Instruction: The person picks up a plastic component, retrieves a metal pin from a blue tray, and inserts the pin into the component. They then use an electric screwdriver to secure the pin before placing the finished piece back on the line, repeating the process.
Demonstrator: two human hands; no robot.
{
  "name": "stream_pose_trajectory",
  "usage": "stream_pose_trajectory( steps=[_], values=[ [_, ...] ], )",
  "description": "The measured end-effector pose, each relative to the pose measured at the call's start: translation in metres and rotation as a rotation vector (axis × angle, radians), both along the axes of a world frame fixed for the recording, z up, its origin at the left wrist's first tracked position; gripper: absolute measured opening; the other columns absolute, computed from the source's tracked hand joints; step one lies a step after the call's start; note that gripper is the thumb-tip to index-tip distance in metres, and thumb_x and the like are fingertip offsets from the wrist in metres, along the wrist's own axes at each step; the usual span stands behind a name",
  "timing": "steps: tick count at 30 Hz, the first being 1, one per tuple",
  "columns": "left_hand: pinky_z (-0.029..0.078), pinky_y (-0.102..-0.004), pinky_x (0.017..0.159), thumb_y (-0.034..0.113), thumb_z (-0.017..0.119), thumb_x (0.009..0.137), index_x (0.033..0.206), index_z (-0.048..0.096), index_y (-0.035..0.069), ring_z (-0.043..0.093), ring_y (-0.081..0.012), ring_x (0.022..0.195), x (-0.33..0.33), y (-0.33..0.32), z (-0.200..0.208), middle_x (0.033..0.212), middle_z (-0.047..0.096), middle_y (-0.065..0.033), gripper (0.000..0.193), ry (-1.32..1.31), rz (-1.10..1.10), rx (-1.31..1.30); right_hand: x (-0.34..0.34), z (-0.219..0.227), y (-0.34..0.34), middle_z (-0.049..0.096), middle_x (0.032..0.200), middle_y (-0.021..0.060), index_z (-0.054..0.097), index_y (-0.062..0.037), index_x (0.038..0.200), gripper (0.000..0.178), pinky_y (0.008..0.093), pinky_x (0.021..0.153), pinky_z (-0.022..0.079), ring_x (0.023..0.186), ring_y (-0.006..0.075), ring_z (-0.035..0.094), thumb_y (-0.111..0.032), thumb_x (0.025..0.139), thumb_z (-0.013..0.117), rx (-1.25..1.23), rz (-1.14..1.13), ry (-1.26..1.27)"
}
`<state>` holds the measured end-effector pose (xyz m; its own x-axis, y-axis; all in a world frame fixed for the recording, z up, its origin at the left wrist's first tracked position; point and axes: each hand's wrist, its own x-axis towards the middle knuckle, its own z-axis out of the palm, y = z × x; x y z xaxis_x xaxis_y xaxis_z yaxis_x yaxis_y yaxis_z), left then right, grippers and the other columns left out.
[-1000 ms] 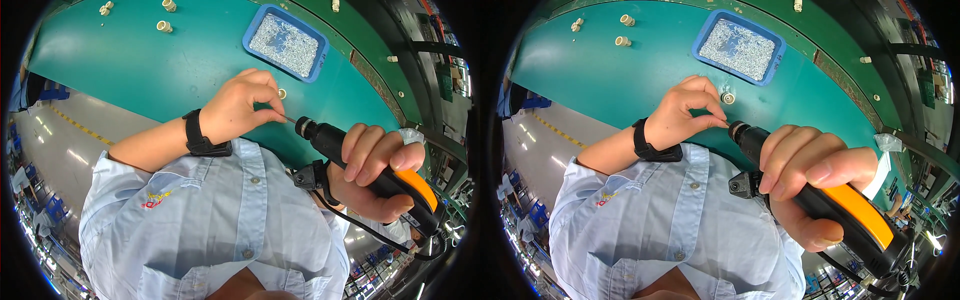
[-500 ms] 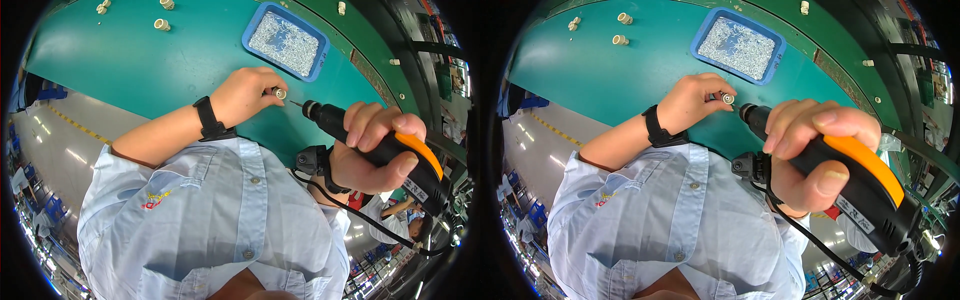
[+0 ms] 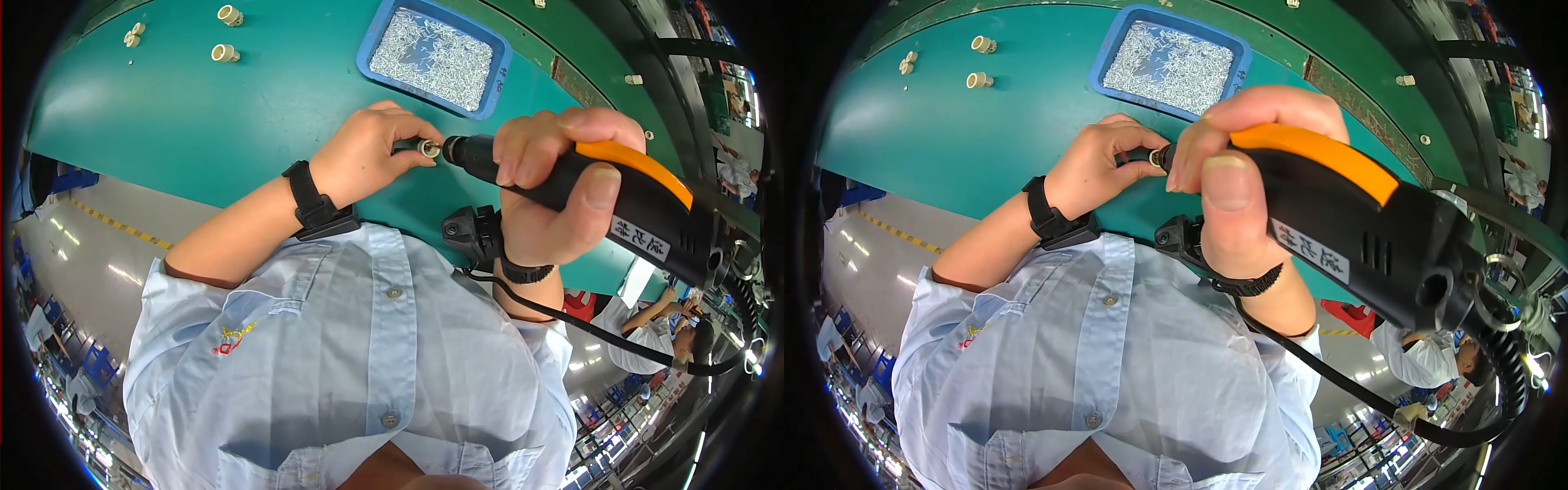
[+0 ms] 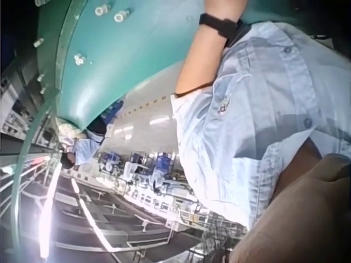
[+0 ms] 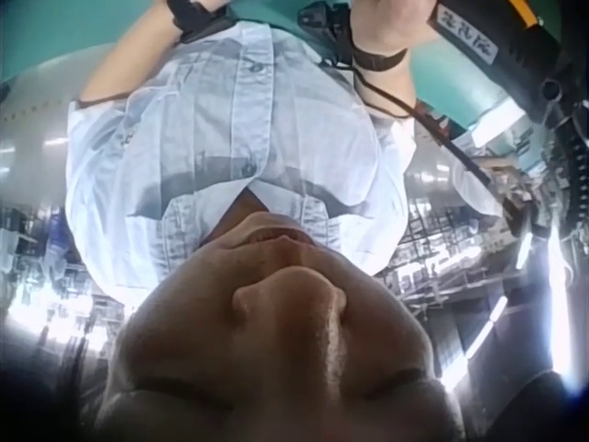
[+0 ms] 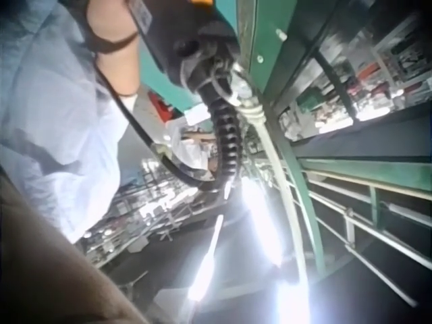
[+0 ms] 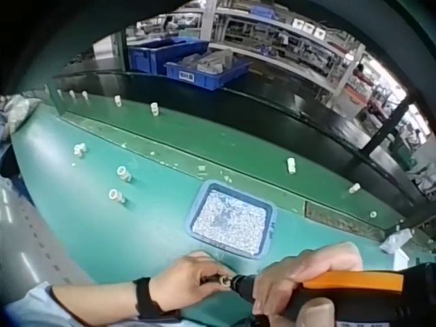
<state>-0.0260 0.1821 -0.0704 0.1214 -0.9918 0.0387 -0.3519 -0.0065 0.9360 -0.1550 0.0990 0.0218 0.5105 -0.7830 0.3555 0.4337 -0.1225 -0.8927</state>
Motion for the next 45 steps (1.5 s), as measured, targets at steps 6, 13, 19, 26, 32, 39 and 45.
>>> stream_pose_trajectory(
  steps=[6, 13, 19, 26, 32, 39, 45],
  values=[
    [0.047, -0.0279, 0.066, 0.005, 0.071, 0.070, 0.093, 0.065, 0.004, 0.055, -0.0190, 0.082, 0.002, 0.001, -0.004, 0.086, 0.064, -0.0049, 0.024, -0.005, -0.021, 0.033, 0.002, 0.000, -0.001, 0.043, 0.056, 0.0043, 0.042, -0.0046, 0.097, 0.036, 0.0298, 0.048, 0.037, 0.046, 0.0153, 0.041, -0.039, 0.088, 0.048, -0.102, -0.028, 0.154],
    [0.046, -0.0337, 0.076, 0.008, 0.071, 0.067, 0.090, 0.066, 0.006, 0.057, -0.0256, 0.079, 0.002, 0.001, -0.004, 0.081, 0.063, -0.0072, 0.024, -0.041, -0.005, -0.036, 0.010, -0.001, 0.000, 0.043, 0.056, 0.0043, 0.042, -0.0047, 0.095, 0.034, 0.0300, 0.047, 0.037, 0.046, 0.0153, 0.042, -0.038, 0.088, 0.048, -0.106, -0.019, 0.173],
    [0.045, -0.0327, 0.075, 0.005, 0.071, 0.066, 0.091, 0.065, 0.006, 0.056, -0.0234, 0.081, 0.004, 0.002, -0.006, 0.086, 0.064, -0.0055, 0.025, -0.039, -0.015, -0.027, 0.014, -0.001, 0.004, 0.042, 0.055, 0.0038, 0.041, -0.0051, 0.094, 0.033, 0.0300, 0.047, 0.037, 0.045, 0.0148, 0.042, -0.037, 0.088, 0.048, -0.099, -0.006, 0.173],
    [0.045, -0.0344, 0.075, 0.010, 0.070, 0.068, 0.089, 0.066, 0.005, 0.055, -0.0254, 0.081, 0.004, 0.004, -0.005, 0.080, 0.063, -0.0062, 0.022, -0.029, -0.022, -0.024, 0.014, 0.000, 0.003, 0.042, 0.054, 0.0032, 0.042, -0.0053, 0.092, 0.030, 0.0288, 0.046, 0.037, 0.044, 0.0138, 0.042, -0.034, 0.088, 0.050, -0.108, 0.078, 0.165],
    [0.045, -0.0351, 0.074, 0.010, 0.070, 0.068, 0.088, 0.066, 0.005, 0.055, -0.0258, 0.081, 0.001, 0.004, -0.005, 0.079, 0.062, -0.0062, 0.021, -0.040, -0.010, -0.036, 0.017, 0.002, 0.003, 0.041, 0.053, 0.0030, 0.042, -0.0045, 0.090, 0.030, 0.0288, 0.044, 0.036, 0.043, 0.0133, 0.041, -0.033, 0.087, 0.051, -0.157, 0.062, 0.218],
    [0.045, -0.0355, 0.074, 0.010, 0.070, 0.068, 0.088, 0.065, 0.005, 0.055, -0.0262, 0.081, 0.000, 0.005, -0.004, 0.078, 0.062, -0.0063, 0.021, -0.041, -0.007, -0.038, 0.015, -0.002, 0.005, 0.041, 0.053, 0.0032, 0.043, -0.0036, 0.089, 0.030, 0.0290, 0.044, 0.037, 0.042, 0.0129, 0.040, -0.032, 0.086, 0.053, -0.138, 0.067, 0.147],
    [0.045, -0.0356, 0.074, 0.010, 0.069, 0.069, 0.088, 0.065, 0.005, 0.055, -0.0265, 0.081, 0.000, 0.008, -0.005, 0.078, 0.062, -0.0072, 0.020, -0.044, -0.020, -0.038, 0.016, -0.006, 0.006, 0.040, 0.052, 0.0022, 0.044, -0.0031, 0.088, 0.029, 0.0288, 0.044, 0.037, 0.041, 0.0126, 0.040, -0.031, 0.086, 0.054, -0.142, 0.084, 0.149]
  ],
)
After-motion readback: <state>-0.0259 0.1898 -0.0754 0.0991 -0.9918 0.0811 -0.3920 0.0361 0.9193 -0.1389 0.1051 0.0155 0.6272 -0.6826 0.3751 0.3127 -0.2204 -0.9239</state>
